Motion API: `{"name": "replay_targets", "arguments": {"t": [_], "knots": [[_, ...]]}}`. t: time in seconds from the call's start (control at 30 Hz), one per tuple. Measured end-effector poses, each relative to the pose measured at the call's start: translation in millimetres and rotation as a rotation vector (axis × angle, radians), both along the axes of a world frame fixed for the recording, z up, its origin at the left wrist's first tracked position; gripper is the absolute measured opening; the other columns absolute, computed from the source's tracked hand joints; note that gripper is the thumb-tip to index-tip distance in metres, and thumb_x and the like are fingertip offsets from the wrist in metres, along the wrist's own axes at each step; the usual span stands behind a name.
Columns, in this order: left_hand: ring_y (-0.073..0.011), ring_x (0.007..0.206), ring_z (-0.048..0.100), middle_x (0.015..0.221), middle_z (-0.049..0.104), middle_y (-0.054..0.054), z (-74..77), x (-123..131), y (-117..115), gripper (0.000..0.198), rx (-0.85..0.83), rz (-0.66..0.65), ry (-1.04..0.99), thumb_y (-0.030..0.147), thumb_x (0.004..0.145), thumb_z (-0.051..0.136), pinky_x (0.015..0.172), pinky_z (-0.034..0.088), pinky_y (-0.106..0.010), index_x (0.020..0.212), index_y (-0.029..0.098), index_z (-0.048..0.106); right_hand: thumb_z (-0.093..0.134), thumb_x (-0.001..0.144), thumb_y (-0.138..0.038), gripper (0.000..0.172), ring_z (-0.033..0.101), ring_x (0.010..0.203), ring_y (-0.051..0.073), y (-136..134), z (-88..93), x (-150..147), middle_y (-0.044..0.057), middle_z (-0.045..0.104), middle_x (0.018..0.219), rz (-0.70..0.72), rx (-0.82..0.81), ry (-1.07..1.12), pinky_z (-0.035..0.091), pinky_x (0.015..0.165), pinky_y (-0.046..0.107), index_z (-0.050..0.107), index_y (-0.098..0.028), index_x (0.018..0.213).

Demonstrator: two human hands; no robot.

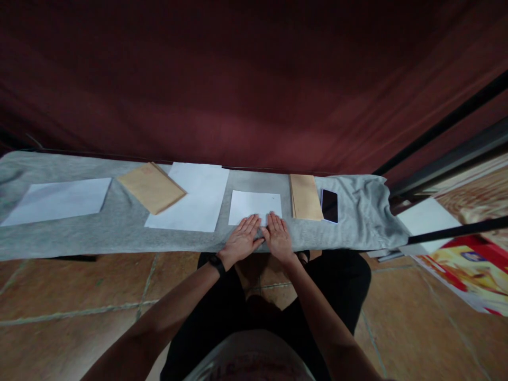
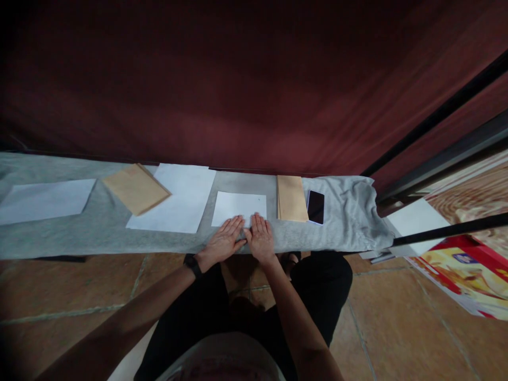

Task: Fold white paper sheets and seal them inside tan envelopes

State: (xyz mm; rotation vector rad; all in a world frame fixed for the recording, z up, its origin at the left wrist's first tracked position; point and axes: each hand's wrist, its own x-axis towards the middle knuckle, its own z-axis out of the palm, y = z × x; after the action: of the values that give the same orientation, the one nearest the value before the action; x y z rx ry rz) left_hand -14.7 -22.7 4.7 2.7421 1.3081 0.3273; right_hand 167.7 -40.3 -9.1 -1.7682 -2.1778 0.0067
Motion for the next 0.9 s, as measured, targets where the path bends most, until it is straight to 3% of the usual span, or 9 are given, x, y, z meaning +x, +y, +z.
{"name": "replay_targets", "arguments": {"t": [0.2,0.57,0.9], "knots": [[-0.0272,0.156,0.026,0.165,0.033,-0.02,2.0,-21.8,1.5,0.076,0.003,0.056,-0.003,0.057,0.101,0.039,0.128,0.024,-0.044,0.157,0.006,0.035,0.031,0.11,-0.044,0.061,0.038,0.15,0.029,-1.1,-4.1,1.1,0.019,0.041,0.161,-0.015,0.036,-0.007,0.029,0.123,0.048,0.036,-0.007,0.158],[-0.0293,0.156,0.026,0.164,0.034,-0.021,-3.6,-50.2,2.8,0.076,0.018,0.23,-0.009,0.057,0.103,0.03,0.127,0.025,-0.049,0.157,0.003,0.033,0.033,0.11,-0.043,0.06,0.041,0.148,0.031,-7.1,-6.6,13.8,0.02,0.043,0.159,-0.101,0.064,0.011,0.03,0.122,0.051,0.038,-0.007,0.157],[-0.0306,0.153,0.032,0.162,0.037,-0.021,-6.0,-50.6,2.0,0.069,0.01,0.354,-0.023,0.048,0.104,0.029,0.126,0.027,-0.05,0.156,0.003,0.035,0.031,0.11,-0.042,0.059,0.041,0.148,0.032,-11.9,-2.7,20.2,0.021,0.045,0.157,-0.167,0.032,0.061,0.029,0.121,0.053,0.042,-0.006,0.155]]}}
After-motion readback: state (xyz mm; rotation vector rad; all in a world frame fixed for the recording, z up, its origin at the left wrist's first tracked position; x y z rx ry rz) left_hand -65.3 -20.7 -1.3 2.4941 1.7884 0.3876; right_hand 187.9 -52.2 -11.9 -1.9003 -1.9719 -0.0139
